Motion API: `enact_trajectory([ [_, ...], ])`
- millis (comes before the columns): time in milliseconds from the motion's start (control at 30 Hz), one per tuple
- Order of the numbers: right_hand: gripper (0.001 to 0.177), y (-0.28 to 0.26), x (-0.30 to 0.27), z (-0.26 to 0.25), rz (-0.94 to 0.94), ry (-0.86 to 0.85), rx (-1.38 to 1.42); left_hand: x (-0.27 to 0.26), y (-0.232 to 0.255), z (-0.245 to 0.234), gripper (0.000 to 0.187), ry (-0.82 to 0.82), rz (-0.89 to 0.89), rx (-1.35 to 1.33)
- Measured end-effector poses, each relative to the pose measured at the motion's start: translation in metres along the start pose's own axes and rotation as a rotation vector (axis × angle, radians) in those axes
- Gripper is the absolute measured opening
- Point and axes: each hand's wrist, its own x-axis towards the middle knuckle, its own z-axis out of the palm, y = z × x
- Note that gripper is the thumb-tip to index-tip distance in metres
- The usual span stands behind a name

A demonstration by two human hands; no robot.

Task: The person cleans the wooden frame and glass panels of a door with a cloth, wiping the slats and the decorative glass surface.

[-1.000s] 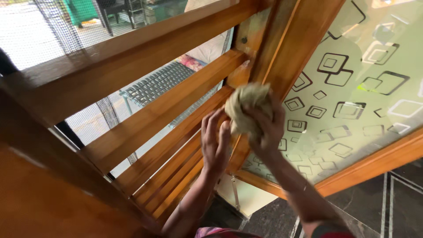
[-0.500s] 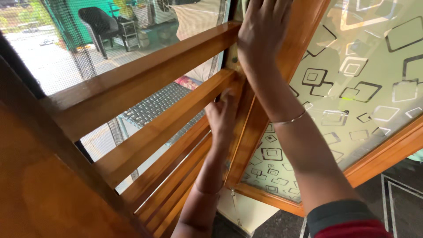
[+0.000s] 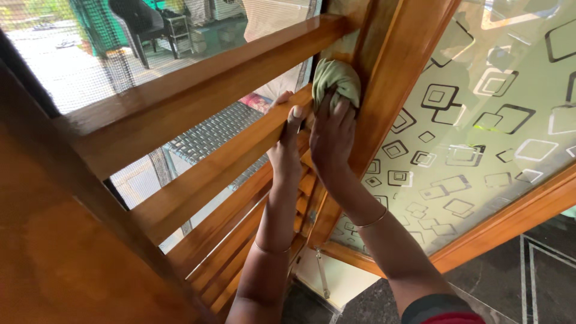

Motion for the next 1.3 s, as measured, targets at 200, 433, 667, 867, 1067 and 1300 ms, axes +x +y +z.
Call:
enact_trajectory([
  [200, 0.039, -0.006, -0.026, 0.018, 0.078, -0.031, 0.009, -0.003, -0.007, -0.001, 0.045, 0.018, -0.039, -0.042],
  [433, 0.037, -0.026, -0.1, 0.014, 0.019, -0.23, -0.194, -0.002, -0.01, -0.008, 0.045, -0.01, 0.0, 0.09],
  [667, 0.026, -0.027, -0.161, 0.026, -0.066, -0.338, -0.243, -0.005, -0.013, -0.007, 0.049, 0.023, -0.028, 0.066],
  [867, 0.029, -0.041, -0.298, 0.085, -0.09, -0.835, -0.055, -0.004, -0.02, -0.012, 0.05, -0.02, -0.004, 0.01],
  [1067, 0.033, -0.045, -0.44, 0.14, -0.129, -1.142, 0.07, -0.012, -0.028, -0.023, 0.054, -0.081, 0.008, 0.066],
  [1300, 0.026, -0.061, -0.47, 0.174, 0.026, -1.472, 0.228, -0.016, -0.048, -0.043, 0.039, -0.173, -0.111, 0.052],
])
